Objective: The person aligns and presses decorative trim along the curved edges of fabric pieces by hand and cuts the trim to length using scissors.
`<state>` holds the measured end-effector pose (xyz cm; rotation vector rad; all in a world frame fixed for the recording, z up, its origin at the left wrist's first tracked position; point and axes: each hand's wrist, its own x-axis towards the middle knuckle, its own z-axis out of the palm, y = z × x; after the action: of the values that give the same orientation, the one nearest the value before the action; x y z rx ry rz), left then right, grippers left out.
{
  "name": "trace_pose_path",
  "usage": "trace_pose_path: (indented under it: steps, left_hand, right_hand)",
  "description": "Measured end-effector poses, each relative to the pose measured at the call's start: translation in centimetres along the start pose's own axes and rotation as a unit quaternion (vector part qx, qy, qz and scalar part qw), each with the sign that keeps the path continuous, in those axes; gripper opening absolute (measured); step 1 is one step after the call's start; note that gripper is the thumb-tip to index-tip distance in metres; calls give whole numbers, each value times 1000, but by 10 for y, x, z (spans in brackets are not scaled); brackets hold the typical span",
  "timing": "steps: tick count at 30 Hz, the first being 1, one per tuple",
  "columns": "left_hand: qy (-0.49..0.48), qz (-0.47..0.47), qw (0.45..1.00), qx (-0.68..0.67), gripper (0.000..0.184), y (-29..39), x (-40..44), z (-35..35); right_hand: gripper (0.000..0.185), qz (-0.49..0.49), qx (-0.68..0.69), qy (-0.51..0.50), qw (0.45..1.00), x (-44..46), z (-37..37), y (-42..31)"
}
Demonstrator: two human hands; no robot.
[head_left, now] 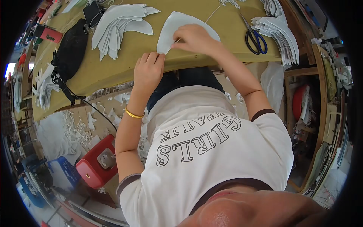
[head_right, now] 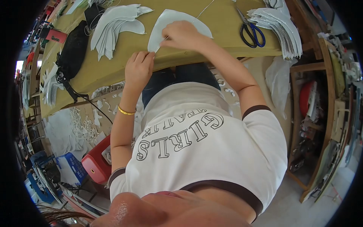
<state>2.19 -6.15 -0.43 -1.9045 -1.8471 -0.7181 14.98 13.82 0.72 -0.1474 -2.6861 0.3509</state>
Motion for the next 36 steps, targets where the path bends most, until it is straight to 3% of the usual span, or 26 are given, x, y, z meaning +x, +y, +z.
trace_pose_path:
  steps: [3, 6, 9, 14, 30, 33, 36]
  left_hand:
    - [1, 3, 1000, 4, 17, 0, 0, -2]
    - [10, 0, 1000, 7, 16, 0, -1, 1]
    - [6, -13, 1000, 11, 16, 2, -5, 2]
    - [9, -29, 999, -10, 19, -2, 2, 4]
    - [-4, 22, 1000, 20, 25, 2, 25, 23]
    - [5, 23, 999, 28, 24, 3, 25, 24]
    - [12, 25, 999, 36, 23, 3, 22, 25]
  right_hand:
    - [33, 129, 134, -116, 976, 5, -19, 12]
    - [32, 152, 154, -109, 970, 9, -18, 18]
    - [26, 136, 172, -78, 973, 7, -10, 20]
    - [27, 142, 148, -110, 973, 9, -10, 20]
    - [29, 124, 147, -94, 977, 8, -13, 22]
    - [31, 117, 1, -103, 988, 8, -34, -4]
    - [33, 53, -177, -51, 982, 9, -51, -18]
